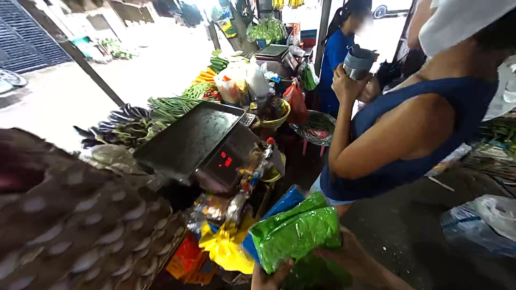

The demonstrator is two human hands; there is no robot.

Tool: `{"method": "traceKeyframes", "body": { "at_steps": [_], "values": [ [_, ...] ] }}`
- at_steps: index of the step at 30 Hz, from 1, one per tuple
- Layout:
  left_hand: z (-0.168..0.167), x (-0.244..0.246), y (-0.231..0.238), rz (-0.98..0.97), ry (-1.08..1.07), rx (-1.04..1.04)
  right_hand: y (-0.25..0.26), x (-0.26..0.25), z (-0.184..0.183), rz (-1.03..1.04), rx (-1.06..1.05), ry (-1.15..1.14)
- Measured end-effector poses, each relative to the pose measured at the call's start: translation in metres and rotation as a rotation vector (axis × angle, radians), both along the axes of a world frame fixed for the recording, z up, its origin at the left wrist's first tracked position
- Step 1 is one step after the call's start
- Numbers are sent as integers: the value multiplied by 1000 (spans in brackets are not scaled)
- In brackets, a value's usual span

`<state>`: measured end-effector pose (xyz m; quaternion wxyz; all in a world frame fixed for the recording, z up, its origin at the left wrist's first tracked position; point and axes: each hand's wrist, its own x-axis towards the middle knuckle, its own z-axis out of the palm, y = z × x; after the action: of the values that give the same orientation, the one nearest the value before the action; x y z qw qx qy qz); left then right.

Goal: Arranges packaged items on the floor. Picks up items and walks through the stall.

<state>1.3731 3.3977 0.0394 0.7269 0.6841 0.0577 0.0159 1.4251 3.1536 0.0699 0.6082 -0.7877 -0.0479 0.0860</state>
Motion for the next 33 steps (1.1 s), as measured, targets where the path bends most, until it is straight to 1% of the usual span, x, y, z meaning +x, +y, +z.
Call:
{"method": "traceKeyframes", "body": {
  "at_steps": [2, 4, 8, 10, 14, 16, 21, 24, 27, 30, 33],
  "values": [
    [10, 32, -14, 64, 61, -54, -14, 38, 20, 58, -84, -30],
    [19, 58, -26, 120, 121, -91, -23, 66, 34, 74, -154, -59],
    [31, 89, -36, 169, 193, -148, -32, 101, 50, 107, -184, -83],
    [37, 100, -37, 173, 216, -181, -40, 110, 54, 155, -85, -74],
    [47, 119, -36, 163, 217, -255, -51, 125, 35, 206, 309, -152],
    [53, 129, -38, 172, 195, -273, -57, 130, 27, 190, 374, -142],
    [70, 151, -34, 198, 85, -227, -64, 133, 20, 106, 253, -104],
    [77, 159, -23, 167, 8, -119, -62, 130, 19, 76, 140, -60],
    [81, 165, -15, 158, -109, 6, -54, 128, 17, 34, 94, 62],
    [83, 171, -9, 144, -157, 85, -54, 133, 17, 115, -20, 163],
    [90, 176, -14, 181, -87, 46, -57, 140, 16, 277, -224, 245]
  ]
}}
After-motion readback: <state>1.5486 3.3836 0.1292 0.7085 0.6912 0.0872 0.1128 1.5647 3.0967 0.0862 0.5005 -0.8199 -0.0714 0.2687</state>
